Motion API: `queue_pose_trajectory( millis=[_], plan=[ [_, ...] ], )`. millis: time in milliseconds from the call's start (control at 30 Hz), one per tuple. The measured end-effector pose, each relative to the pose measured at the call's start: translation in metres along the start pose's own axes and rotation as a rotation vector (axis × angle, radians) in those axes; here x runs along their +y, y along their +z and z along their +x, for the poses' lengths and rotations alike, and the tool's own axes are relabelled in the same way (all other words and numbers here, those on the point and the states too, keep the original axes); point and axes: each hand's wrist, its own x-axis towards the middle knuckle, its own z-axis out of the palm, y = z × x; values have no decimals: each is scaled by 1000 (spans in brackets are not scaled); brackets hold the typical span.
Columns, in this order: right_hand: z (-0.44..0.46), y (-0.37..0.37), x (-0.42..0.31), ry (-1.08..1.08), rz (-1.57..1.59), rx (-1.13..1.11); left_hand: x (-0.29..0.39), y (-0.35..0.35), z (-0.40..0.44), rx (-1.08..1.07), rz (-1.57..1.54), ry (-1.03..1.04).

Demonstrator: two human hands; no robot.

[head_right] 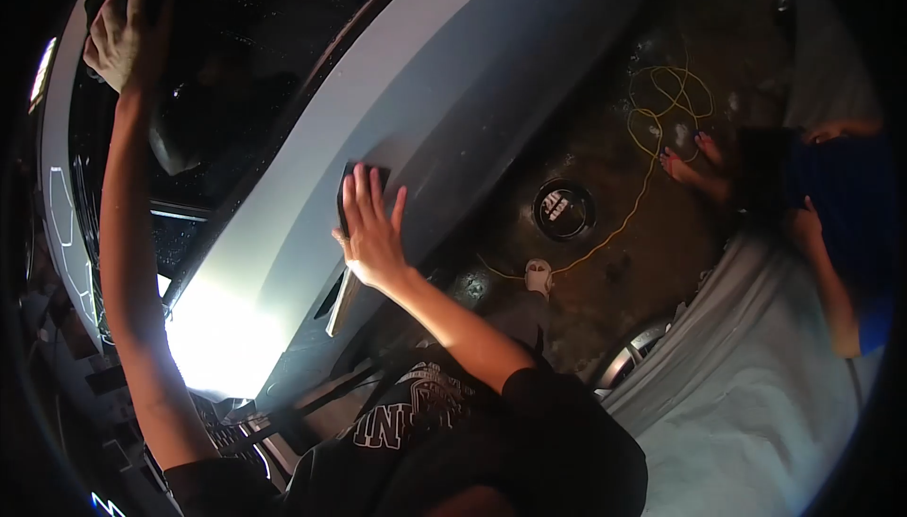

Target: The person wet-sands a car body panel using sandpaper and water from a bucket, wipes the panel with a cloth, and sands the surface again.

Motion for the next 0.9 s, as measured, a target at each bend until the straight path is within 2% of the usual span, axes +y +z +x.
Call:
queue_pose_trajectory(
  millis=[33,67,100,133,200,233,300,367,400,467,500,533,600,700,733,767,800,833,900],
  plan=[
    [25,-14,26,87,-63,45,10,4,-3,-48,56,0],
    [70,-24,75,169,-73,306,12,-1,-6,-55,46,-7],
    [119,-68,114,218,261,492,11,-4,-4,-78,1,60],
    [163,-121,153,323,389,498,13,-7,0,-94,-45,119],
    [213,-175,192,397,410,546,15,-4,1,-66,-95,99],
    [205,-160,183,338,342,544,15,-7,4,-71,-126,108],
    [147,-94,112,212,234,514,15,-2,8,-45,-151,126],
    [59,-11,66,2,-57,320,14,-6,14,-42,-147,155],
    [35,7,58,-119,-163,232,14,-7,19,-37,-154,191],
    [79,-60,86,-44,-131,135,20,-14,30,25,-138,219],
    [122,-93,127,-6,55,374,22,-18,30,84,-117,241],
    [174,-116,174,6,489,644,24,-20,28,75,-102,235],
    [234,-197,233,249,355,603,23,-21,26,18,-144,203],
    [201,-157,184,300,320,583,30,-40,35,46,-139,246],
    [158,-114,130,268,229,555,38,-47,41,90,-159,261],
    [109,-74,77,275,107,413,43,-50,41,52,-191,210],
    [73,27,57,175,-217,474,47,-55,39,38,-192,212],
    [64,27,57,179,-219,457,49,-59,38,43,-193,205],
    [66,-7,55,227,-103,254,49,-60,42,55,-208,199]
  ],
)
